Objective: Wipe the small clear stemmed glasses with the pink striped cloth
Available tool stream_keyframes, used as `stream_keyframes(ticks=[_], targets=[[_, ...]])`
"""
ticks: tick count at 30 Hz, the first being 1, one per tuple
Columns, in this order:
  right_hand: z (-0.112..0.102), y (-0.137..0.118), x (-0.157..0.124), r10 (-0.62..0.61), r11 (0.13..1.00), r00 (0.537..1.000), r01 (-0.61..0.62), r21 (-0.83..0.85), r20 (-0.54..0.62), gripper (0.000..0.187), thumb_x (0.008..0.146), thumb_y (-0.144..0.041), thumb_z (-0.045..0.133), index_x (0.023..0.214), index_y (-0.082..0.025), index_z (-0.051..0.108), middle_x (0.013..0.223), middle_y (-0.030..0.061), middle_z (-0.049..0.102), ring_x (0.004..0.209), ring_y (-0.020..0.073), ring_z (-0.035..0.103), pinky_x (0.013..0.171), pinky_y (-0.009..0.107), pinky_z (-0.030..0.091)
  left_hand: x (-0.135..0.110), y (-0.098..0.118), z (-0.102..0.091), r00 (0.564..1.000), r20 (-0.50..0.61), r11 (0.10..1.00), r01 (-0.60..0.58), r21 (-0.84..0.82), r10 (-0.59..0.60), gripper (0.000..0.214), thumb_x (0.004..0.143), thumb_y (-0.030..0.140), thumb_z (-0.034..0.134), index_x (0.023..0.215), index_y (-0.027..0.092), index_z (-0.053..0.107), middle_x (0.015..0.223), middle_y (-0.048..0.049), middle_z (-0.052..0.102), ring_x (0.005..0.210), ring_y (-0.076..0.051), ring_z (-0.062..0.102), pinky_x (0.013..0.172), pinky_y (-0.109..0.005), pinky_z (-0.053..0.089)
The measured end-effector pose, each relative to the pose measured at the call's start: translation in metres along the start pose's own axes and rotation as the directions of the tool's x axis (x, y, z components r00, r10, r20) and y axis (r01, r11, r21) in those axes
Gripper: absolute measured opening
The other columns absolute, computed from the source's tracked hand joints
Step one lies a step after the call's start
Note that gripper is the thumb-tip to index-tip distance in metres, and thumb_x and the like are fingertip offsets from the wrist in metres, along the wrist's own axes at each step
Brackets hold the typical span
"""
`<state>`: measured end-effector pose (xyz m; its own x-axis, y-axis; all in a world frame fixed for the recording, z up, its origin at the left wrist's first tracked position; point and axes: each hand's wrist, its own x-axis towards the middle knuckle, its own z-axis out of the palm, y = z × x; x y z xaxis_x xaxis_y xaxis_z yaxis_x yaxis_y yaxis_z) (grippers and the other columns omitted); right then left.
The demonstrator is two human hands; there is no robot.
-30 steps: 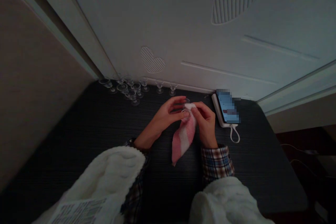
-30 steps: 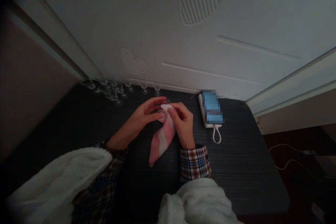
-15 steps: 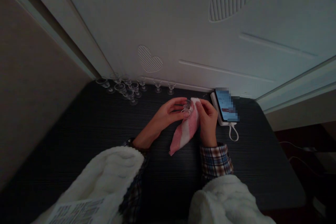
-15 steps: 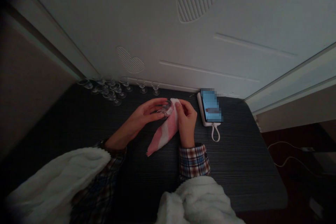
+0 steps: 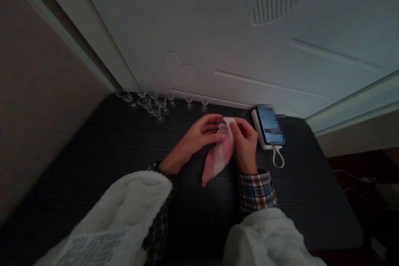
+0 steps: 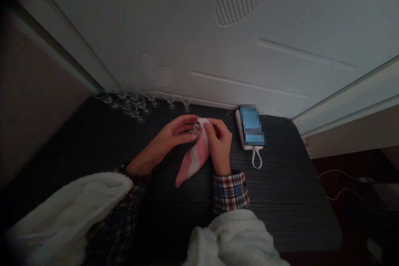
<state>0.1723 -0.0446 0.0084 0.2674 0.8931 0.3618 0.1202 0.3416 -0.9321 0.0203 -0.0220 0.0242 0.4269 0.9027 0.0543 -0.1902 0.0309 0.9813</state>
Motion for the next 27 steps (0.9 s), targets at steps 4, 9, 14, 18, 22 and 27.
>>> stream_keyframes(ticks=[4,9,14,18,22,27], targets=[[0.0017,-0.004,-0.0021,-0.011,1.0,0.999,0.011,0.006,0.051,0.016,0.082,-0.034,0.06,0.088,-0.021,0.067,0.084,0.0005,0.065,0.078,0.0139,0.058,0.072,0.028,0.047,0.0008,-0.0006,0.0,1.0,-0.031,1.0,-0.007,-0.01,0.007,0.049,0.067,0.022,0.075,0.113,0.02,0.059,0.127,-0.0089,0.055,0.113,-0.023,0.054,0.097,-0.04,0.042],[0.0032,-0.0063,-0.0035,0.016,0.998,0.992,-0.023,0.051,0.128,0.014,0.081,-0.034,0.062,0.087,-0.023,0.068,0.083,-0.0001,0.065,0.077,0.0141,0.059,0.069,0.027,0.047,-0.0004,0.0006,0.0008,0.998,-0.062,0.999,-0.029,-0.021,0.028,0.046,0.068,0.02,0.073,0.112,0.02,0.06,0.128,-0.009,0.055,0.115,-0.024,0.053,0.1,-0.041,0.04],[0.0033,-0.005,-0.0025,0.057,0.989,0.985,-0.078,0.123,0.166,0.012,0.079,-0.033,0.064,0.085,-0.024,0.069,0.081,-0.0018,0.067,0.074,0.0133,0.06,0.066,0.025,0.047,-0.0006,0.0002,0.0005,0.997,-0.071,0.999,-0.032,-0.038,0.03,0.051,0.068,0.019,0.073,0.116,0.02,0.058,0.13,-0.0095,0.054,0.117,-0.024,0.052,0.102,-0.042,0.039],[0.0025,-0.0034,-0.0017,0.088,0.983,0.978,-0.116,0.142,0.188,0.013,0.078,-0.034,0.065,0.085,-0.023,0.069,0.083,-0.0018,0.068,0.076,0.0137,0.061,0.067,0.025,0.048,-0.0014,0.0022,0.001,0.997,-0.07,0.999,-0.019,-0.044,0.016,0.057,0.068,0.019,0.073,0.122,0.021,0.056,0.13,-0.0099,0.054,0.12,-0.025,0.05,0.1,-0.041,0.041],[0.0014,-0.0022,-0.0016,0.094,0.976,0.976,-0.129,0.174,0.195,0.012,0.078,-0.032,0.066,0.086,-0.024,0.069,0.083,-0.0021,0.068,0.076,0.0133,0.061,0.068,0.025,0.047,-0.0016,0.004,0.0016,0.998,-0.059,0.999,-0.024,-0.045,0.021,0.053,0.067,0.019,0.074,0.117,0.02,0.058,0.133,-0.0099,0.052,0.119,-0.025,0.05,0.1,-0.041,0.041],[0.0008,-0.0027,-0.0019,0.107,0.975,0.978,-0.138,0.174,0.18,0.011,0.078,-0.031,0.065,0.085,-0.023,0.069,0.082,-0.0024,0.067,0.075,0.0127,0.06,0.068,0.024,0.047,0.0002,0.0001,0.0003,0.998,-0.058,0.999,-0.025,-0.048,0.022,0.053,0.064,0.017,0.076,0.114,0.019,0.057,0.129,-0.0097,0.054,0.116,-0.025,0.052,0.1,-0.042,0.041]])
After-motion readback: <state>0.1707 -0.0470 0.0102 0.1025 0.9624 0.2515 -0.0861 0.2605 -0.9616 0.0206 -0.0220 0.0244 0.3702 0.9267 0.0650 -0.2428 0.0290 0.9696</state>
